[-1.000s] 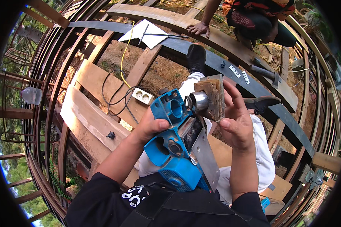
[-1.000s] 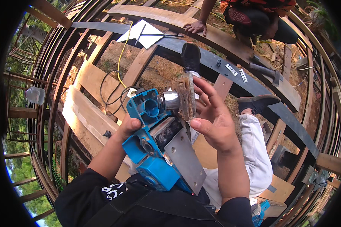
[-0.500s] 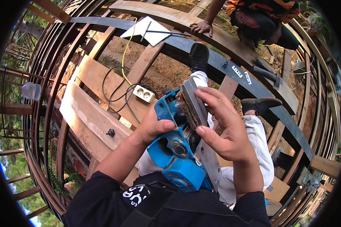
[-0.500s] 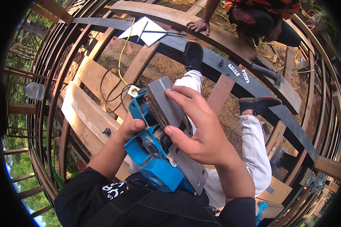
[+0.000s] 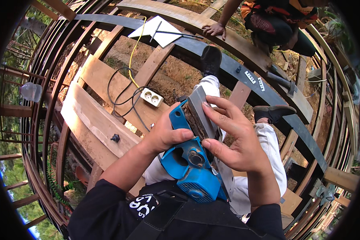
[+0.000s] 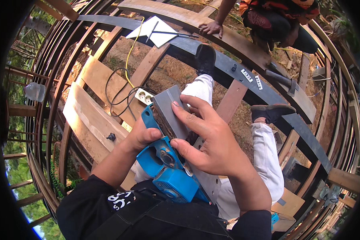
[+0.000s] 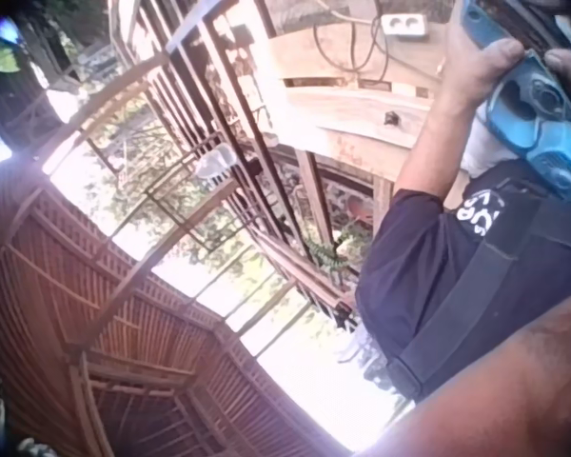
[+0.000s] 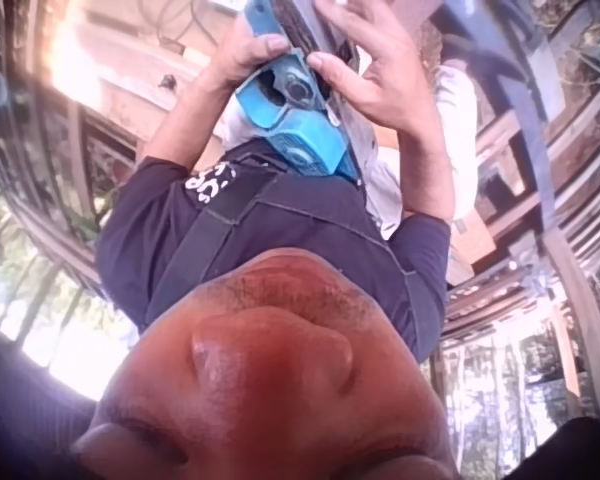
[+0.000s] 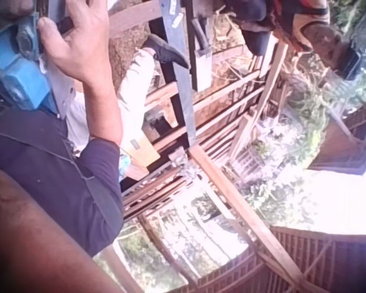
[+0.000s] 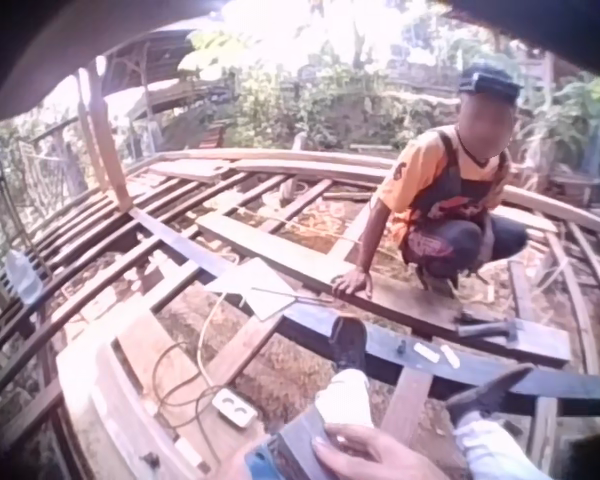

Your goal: The person disassembles a power planer while sitting on a wooden frame. They remove a metal square and a spring, unscrew several components from the base of the planer, and detach a metal plate to access internal parts.

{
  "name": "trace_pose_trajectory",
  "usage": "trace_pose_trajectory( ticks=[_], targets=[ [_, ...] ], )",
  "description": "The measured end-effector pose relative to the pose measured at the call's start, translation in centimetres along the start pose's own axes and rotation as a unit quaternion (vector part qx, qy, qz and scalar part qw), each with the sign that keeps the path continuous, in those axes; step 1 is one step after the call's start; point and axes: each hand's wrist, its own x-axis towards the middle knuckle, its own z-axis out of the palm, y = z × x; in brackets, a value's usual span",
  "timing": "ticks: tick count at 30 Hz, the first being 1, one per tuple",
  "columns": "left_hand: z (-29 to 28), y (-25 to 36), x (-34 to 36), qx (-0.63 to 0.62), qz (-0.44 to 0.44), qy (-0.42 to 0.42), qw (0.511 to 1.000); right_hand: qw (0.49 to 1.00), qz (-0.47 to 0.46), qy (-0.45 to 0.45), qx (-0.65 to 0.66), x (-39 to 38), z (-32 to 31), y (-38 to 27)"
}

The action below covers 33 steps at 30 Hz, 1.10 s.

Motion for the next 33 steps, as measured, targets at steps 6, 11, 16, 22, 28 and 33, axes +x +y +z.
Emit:
trace_pose_trajectory(
  ticks=[6,11,16,22,28,33],
  targets=[
    [0.3,0.1,-0.1,-0.009,0.018,-0.01,1.0,1.0,-0.004,0.01,0.006,-0.6,0.6,0.4],
    [0.0,-0.2,-0.1,-0.014,0.018,0.005,1.0,1.0,0.016,0.007,-0.001,-0.3,0.8,0.7],
    [-1.2,-1.3,0.2,-0.059,0.017,0.023,0.998,0.986,0.022,-0.031,0.163,-0.1,-0.4,2.4],
    [-2.0,-2.1,0.1,-0.118,-0.003,0.021,0.993,0.99,0.029,0.046,0.127,0.4,1.5,3.4],
    [-3.5,-2.4,0.5,-0.188,-0.026,-0.015,0.982,0.966,0.1,0.12,0.204,1.0,1.9,4.0],
    [-2.2,-2.1,0.6,-0.149,-0.019,-0.021,0.988,0.99,0.021,0.132,0.047,-1.2,3.0,2.6]
  ],
)
